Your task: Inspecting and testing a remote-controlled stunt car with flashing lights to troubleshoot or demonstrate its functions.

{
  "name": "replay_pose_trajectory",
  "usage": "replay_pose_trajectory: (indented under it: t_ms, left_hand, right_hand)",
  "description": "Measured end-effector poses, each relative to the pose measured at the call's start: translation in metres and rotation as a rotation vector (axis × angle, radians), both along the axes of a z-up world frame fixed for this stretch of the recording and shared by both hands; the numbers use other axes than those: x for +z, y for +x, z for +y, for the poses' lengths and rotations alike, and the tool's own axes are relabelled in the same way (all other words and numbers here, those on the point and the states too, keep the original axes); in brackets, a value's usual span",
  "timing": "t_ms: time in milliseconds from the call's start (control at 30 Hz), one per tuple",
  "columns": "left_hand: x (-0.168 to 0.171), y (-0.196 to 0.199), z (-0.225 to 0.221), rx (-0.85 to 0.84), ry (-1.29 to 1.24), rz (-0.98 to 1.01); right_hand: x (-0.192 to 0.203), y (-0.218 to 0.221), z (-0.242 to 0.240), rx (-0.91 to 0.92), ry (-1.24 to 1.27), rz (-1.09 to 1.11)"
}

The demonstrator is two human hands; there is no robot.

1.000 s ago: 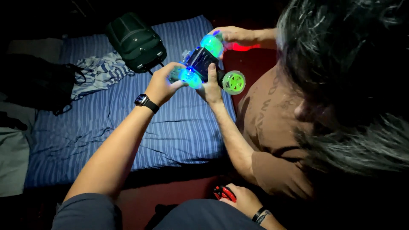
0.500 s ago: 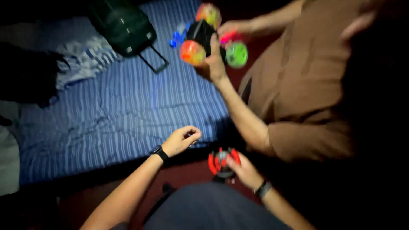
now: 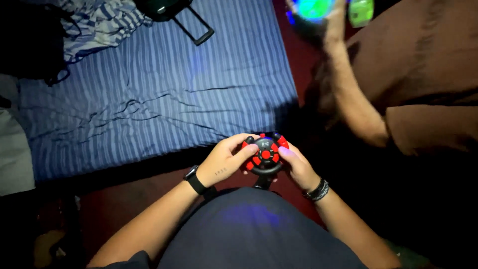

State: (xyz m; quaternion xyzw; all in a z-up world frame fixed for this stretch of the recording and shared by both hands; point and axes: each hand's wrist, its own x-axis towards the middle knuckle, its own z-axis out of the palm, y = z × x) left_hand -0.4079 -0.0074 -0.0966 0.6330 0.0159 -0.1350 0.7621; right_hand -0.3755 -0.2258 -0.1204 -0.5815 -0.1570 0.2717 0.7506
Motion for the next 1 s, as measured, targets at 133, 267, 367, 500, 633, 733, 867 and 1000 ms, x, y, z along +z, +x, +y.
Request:
replay_pose_trajectory:
  t_ms: [133, 267, 367, 500, 633, 733, 867, 1000]
  left_hand:
    - [0.003, -0.024, 0.029, 0.031, 0.032, -0.011]
    - [-0.013, -0.041, 0.048, 0.037, -0.046, 0.023]
    - [-0.009, -0.046, 0.063, -0.010, -0.049, 0.024]
    - [-0.008, -0.053, 0.072, -0.082, -0.031, 0.006]
    - [-0.022, -0.055, 0.075, -0.083, 0.003, -0.007]
    - [-0.028, -0.055, 0.076, -0.099, 0.007, 0.006]
    - [-0.025, -0.055, 0.080, -0.100, 0.034, -0.015]
    - [-0.019, -0.054, 0.080, -0.104, 0.069, -0.034]
  right_hand:
    - [-0.004, -0.014, 0.029, -0.016, -0.064, -0.040]
    - [-0.003, -0.041, 0.059, -0.076, -0.021, 0.034]
    - [0.010, -0.055, 0.075, -0.155, -0.017, 0.068]
    - [0.046, -0.066, 0.093, -0.200, -0.183, -0.004]
    - [0.045, -0.074, 0.102, -0.239, -0.276, 0.003]
    - [0.042, -0.075, 0.105, -0.274, -0.280, 0.008]
    - [0.050, -0.081, 0.105, -0.261, -0.306, 0.018]
    - [0.057, -0.084, 0.108, -0.249, -0.341, -0.013]
